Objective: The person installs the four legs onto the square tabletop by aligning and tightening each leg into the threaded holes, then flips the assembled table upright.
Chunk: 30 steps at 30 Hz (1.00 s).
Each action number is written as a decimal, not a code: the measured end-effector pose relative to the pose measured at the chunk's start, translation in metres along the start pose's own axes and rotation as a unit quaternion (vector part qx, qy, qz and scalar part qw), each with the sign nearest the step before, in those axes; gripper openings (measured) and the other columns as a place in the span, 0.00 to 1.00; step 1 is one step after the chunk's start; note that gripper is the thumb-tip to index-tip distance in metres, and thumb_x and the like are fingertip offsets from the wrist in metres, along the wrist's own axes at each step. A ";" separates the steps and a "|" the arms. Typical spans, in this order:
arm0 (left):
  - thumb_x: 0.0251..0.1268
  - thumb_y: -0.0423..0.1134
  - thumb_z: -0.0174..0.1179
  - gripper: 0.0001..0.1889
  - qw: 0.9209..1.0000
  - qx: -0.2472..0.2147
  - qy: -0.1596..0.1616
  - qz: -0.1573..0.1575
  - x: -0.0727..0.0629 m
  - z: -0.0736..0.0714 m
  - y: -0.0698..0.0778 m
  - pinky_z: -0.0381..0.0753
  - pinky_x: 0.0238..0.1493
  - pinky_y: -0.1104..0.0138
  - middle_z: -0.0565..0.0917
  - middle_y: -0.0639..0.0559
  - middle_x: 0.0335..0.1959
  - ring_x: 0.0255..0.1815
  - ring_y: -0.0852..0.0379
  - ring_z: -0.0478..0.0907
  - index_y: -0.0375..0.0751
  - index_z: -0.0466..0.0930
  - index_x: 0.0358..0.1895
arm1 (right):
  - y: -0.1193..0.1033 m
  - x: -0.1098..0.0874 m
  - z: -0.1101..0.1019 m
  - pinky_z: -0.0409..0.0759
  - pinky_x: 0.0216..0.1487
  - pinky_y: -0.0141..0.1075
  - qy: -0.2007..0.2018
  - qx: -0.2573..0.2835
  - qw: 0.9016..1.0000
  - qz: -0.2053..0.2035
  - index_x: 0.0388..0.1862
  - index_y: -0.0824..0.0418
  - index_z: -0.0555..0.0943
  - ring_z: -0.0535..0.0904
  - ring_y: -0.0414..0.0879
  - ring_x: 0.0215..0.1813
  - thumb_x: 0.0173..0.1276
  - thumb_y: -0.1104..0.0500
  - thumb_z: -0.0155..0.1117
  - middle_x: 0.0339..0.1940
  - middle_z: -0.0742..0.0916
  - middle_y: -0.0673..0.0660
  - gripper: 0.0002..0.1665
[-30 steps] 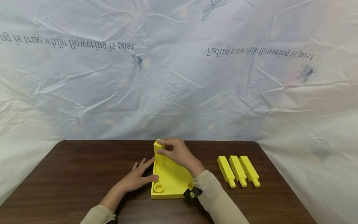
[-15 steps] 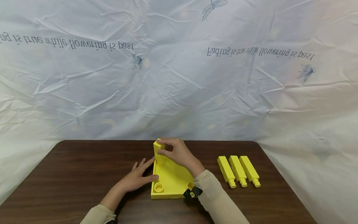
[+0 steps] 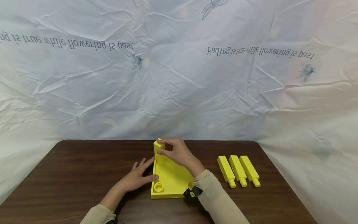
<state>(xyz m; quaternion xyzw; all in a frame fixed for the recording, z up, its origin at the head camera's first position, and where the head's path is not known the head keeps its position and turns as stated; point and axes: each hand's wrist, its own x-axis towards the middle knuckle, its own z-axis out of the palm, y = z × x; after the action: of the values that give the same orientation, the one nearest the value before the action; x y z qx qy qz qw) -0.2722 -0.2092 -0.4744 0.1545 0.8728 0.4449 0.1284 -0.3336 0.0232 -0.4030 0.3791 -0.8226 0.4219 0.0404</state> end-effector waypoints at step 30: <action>0.76 0.59 0.64 0.47 1.000 0.001 0.011 -0.014 -0.005 0.006 0.002 0.30 0.73 0.23 0.51 0.36 0.86 0.85 0.30 0.28 0.52 0.49 0.88 | -0.008 -0.005 0.013 0.85 0.45 0.39 0.042 -0.068 0.997 -0.011 0.62 0.60 0.86 0.83 0.48 0.43 0.74 0.58 0.73 0.58 0.89 0.57 0.20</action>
<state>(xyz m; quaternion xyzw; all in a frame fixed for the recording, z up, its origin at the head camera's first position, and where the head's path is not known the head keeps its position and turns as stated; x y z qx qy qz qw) -0.2654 -0.2052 -0.4757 0.1372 0.8765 0.4443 0.1246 -0.3215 0.0142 -0.4079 0.3664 -0.8430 0.3796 0.1051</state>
